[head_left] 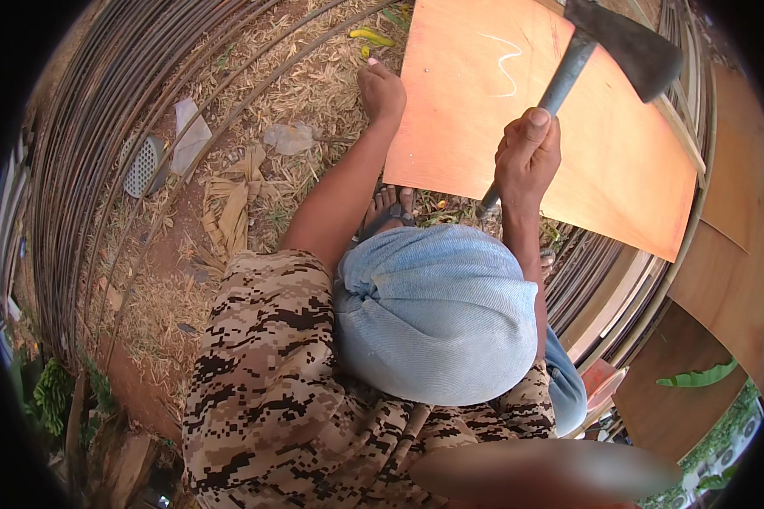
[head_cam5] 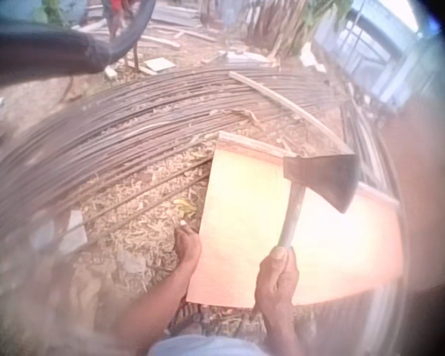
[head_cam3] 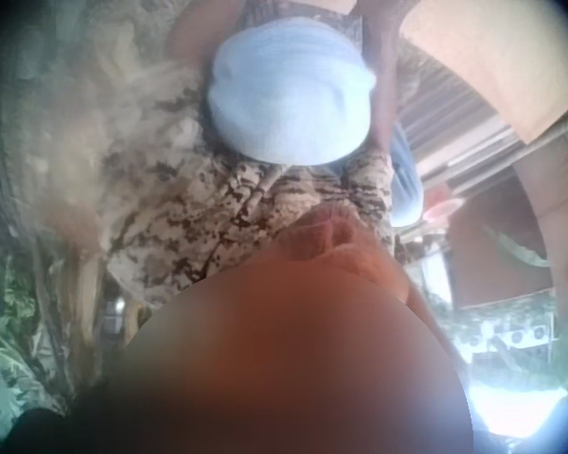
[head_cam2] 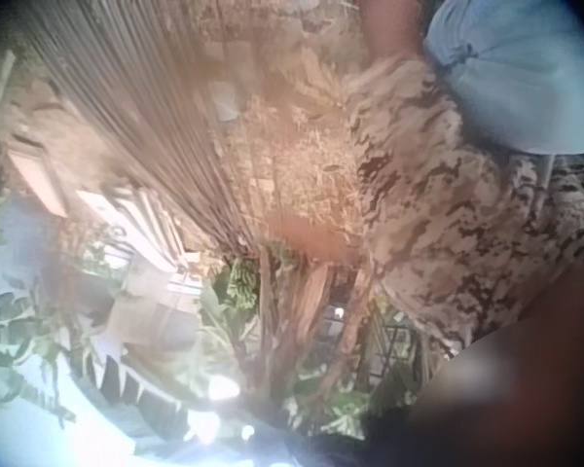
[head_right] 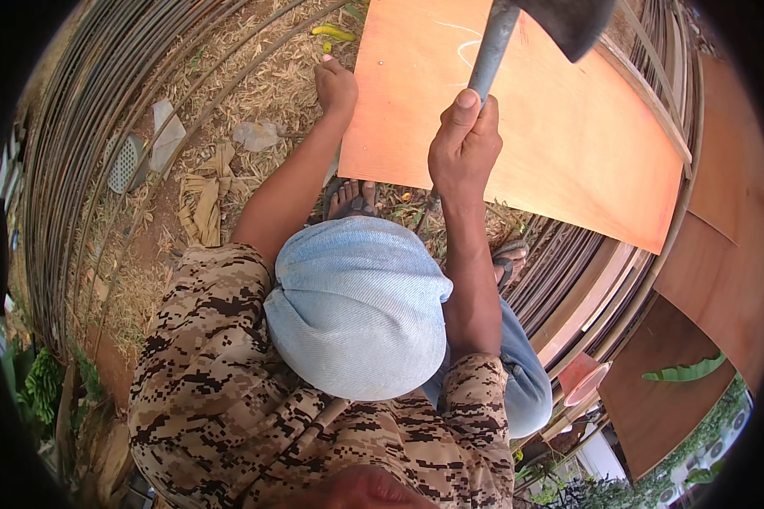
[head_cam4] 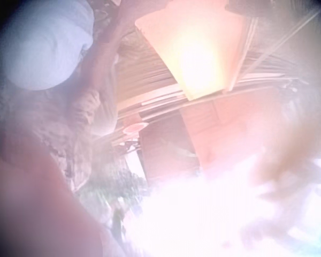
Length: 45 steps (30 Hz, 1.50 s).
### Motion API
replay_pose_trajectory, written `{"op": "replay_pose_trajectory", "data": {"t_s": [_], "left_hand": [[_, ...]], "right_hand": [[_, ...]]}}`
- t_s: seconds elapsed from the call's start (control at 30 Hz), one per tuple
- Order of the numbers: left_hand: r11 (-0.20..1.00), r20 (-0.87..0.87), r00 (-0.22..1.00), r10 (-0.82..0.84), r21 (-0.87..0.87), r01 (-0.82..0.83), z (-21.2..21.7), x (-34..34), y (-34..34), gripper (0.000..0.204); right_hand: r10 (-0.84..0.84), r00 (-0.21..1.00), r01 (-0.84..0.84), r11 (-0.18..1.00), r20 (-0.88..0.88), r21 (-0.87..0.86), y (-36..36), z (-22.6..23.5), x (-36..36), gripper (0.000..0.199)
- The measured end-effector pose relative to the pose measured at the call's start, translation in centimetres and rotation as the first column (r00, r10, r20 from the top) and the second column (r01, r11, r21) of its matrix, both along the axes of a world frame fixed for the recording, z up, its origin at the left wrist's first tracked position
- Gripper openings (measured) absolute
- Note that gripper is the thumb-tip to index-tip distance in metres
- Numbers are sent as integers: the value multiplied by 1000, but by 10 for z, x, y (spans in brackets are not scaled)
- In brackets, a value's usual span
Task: The person assembles a wooden frame by cutting thin wooden strips with a hand saw, positioning them on a large board, and securing them with nails using a hammer. The person also uses a metal tool to adjust or align the frame components.
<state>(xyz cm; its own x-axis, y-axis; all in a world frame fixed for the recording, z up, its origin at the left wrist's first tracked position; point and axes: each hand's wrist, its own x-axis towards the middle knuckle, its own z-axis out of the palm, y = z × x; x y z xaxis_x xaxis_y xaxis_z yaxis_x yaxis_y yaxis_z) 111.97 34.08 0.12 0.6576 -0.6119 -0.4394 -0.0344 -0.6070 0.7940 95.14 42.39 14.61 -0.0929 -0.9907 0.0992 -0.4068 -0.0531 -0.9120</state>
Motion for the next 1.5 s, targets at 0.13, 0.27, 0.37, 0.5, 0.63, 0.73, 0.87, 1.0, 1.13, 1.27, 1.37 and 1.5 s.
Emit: {"op": "replay_pose_trajectory", "data": {"t_s": [0.13,0.27,0.37,0.5,0.63,0.73,0.87,1.0,1.13,1.27,1.37,1.5], "left_hand": [[1000,-21,1000,15,14,-15,1,-2,5,59],[1000,32,999,-13,-19,14,6,0,4,59],[998,19,1000,-21,58,20,5,1,3,58],[999,-31,999,25,22,-24,1,0,1,57],[1000,76,997,10,-3,-10,-1,2,-1,56],[999,69,997,23,26,-25,-6,1,2,55],[998,68,996,58,-13,-57,-11,-2,-2,55],[990,134,990,-46,-130,64,8,1,17,52],[601,727,554,-405,-245,761,38,10,90,52],[131,729,8,-684,112,985,34,2,148,87],[54,672,-208,-710,347,936,19,-8,147,99],[45,710,-249,-659,368,929,19,-15,138,97]], "right_hand": [[80,943,-75,997,-322,29,-1,-8,16,44],[152,821,2,963,-551,268,-5,-25,22,48],[-26,938,41,999,-347,36,-5,-21,11,48],[49,971,-57,998,-233,-28,-5,-18,12,45],[221,768,57,911,-602,408,-7,-32,22,44],[72,929,16,972,-364,234,-3,-42,17,47],[315,731,-46,908,-605,417,1,-43,11,52],[283,775,-49,918,-564,393,-20,-19,-33,56],[178,528,88,961,-830,262,-36,27,-201,55],[265,464,166,911,-845,377,21,64,-391,62],[82,688,542,602,-721,586,124,66,-455,58],[-471,730,658,285,-495,697,290,0,-450,50]]}}
